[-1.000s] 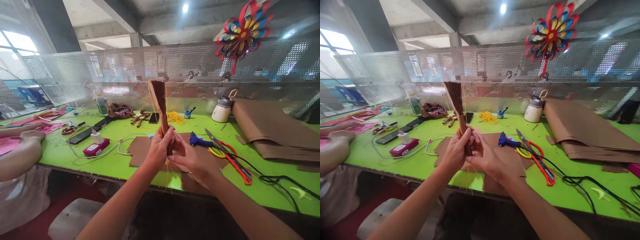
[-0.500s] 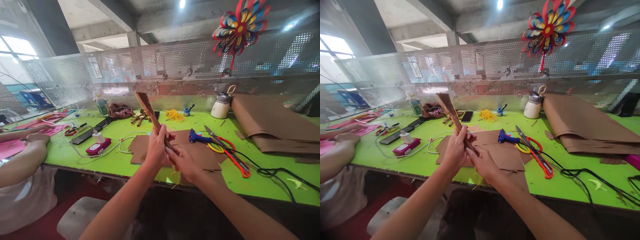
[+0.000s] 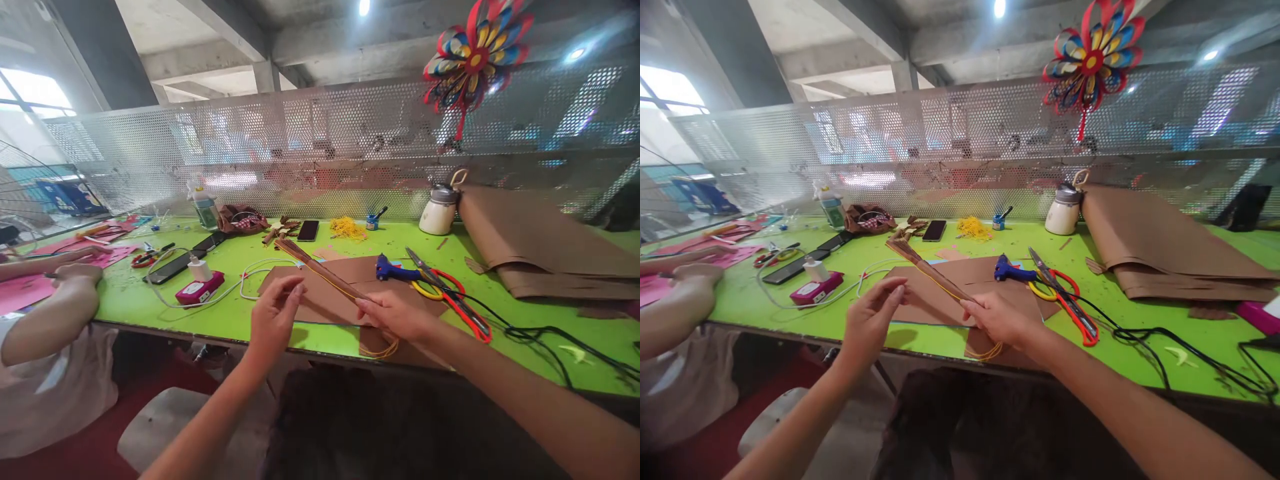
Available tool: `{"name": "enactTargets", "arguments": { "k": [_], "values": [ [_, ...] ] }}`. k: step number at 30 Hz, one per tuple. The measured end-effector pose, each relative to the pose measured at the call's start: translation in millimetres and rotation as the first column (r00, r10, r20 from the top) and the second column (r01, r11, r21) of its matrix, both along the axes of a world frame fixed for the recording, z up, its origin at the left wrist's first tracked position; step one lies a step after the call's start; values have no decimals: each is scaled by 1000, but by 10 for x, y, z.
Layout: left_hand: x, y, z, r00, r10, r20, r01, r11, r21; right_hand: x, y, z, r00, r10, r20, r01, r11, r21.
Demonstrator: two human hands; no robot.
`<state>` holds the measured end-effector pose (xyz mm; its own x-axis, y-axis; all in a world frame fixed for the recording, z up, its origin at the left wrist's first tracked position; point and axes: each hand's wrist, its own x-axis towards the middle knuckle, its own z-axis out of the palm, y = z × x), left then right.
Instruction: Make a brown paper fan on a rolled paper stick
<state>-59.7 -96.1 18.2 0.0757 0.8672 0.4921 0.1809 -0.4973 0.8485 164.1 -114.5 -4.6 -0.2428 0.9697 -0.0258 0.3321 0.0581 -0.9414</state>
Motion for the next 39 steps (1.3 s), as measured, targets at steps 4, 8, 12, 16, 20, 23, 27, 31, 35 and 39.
{"name": "enactTargets", "arguments": {
  "k": [4, 8, 12, 16, 20, 23, 27, 31, 35, 39],
  "values": [
    [-138, 10, 164, 877, 20, -480, 225, 866, 446, 190, -54, 96, 953, 190, -234, -254, 924, -285],
    [-26, 207, 189, 676, 28, -737, 496, 722, 482, 329, -131, 185, 898, 270, -347, -386, 862, -329],
    [90, 370, 176, 552, -1, -834, 631, 655, 417, 426, -207, 214, 864, 308, -398, -451, 824, -342],
    [147, 421, 184, 401, 86, -912, 696, 618, 364, 467, -227, 250, 843, 327, -428, -482, 811, -331],
    [151, 454, 101, 330, 205, -921, 652, 656, 380, 471, -162, 264, 858, 324, -399, -468, 813, -345],
    [135, 516, 12, 284, 222, -933, 636, 684, 357, 498, -42, 236, 893, 280, -351, -407, 835, -370],
    [144, 668, -17, 220, 110, -969, 584, 781, 221, 612, 196, 215, 980, 195, 26, -183, 950, -254],
    [226, 851, 12, 223, -34, -974, 510, 856, 87, 775, 426, 223, 935, 72, 346, -51, 996, -69],
    [328, 995, -63, 188, -104, -977, 488, 873, 1, 919, 553, 194, 867, -83, 491, 28, 993, 118],
    [391, 1081, -217, 225, -159, -961, 476, 879, -34, 984, 498, 125, 753, -272, 599, 83, 943, 323]
  ]
}}
